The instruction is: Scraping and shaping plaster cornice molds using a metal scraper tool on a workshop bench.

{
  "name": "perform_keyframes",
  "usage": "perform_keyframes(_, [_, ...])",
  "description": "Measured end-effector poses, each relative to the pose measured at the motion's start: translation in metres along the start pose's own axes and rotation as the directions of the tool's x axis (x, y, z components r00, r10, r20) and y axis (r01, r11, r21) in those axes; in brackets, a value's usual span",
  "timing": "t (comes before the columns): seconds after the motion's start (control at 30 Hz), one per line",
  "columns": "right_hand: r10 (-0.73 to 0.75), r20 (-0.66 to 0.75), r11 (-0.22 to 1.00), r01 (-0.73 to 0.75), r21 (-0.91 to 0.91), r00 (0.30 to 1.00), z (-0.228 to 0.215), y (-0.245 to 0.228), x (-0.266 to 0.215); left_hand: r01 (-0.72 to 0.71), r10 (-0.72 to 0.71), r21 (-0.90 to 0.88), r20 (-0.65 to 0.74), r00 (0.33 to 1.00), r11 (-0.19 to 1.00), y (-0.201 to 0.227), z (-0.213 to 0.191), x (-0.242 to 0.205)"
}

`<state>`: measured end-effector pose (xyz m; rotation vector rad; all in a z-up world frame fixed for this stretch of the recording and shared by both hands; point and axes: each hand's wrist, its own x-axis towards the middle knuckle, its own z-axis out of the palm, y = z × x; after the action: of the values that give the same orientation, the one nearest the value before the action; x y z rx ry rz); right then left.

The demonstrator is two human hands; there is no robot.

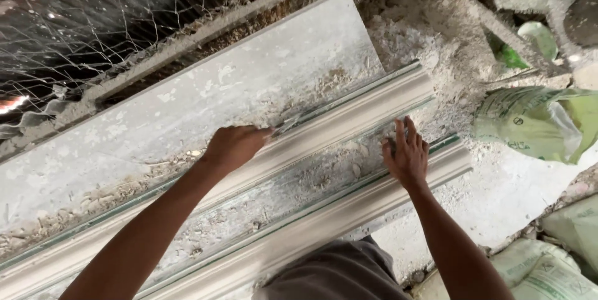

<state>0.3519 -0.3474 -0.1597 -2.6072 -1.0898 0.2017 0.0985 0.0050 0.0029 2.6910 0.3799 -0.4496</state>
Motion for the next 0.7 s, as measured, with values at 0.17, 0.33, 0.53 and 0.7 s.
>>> perform_keyframes(0.17, [0.003,-0.013,1.0,-0.003,-0.006,1.0,0.003,0.001,0.0,0.003,-0.005,-0.021,-0.107,0.994,1.0,-0.004,0.009,-0.005])
perform_keyframes(0.33, [-0.037,-0.047,0.999,0.038,0.019,0.998,0.002,-0.002,-0.016,0.076,-0.082,0.053,0.106,0.991,0.996,0.007,0.001,0.01])
perform_keyframes(0.53, [0.004,0.023,1.0,-0.003,-0.025,1.0,0.004,0.009,0.0,-0.011,0.009,-0.029,-0.082,0.997,1.0,-0.023,0.022,0.01])
perform_keyframes(0.7, [0.034,0.034,0.999,-0.033,-0.016,0.999,-0.004,-0.001,-0.002,0.003,-0.009,0.089,0.071,0.997,0.996,0.005,-0.005,0.02])
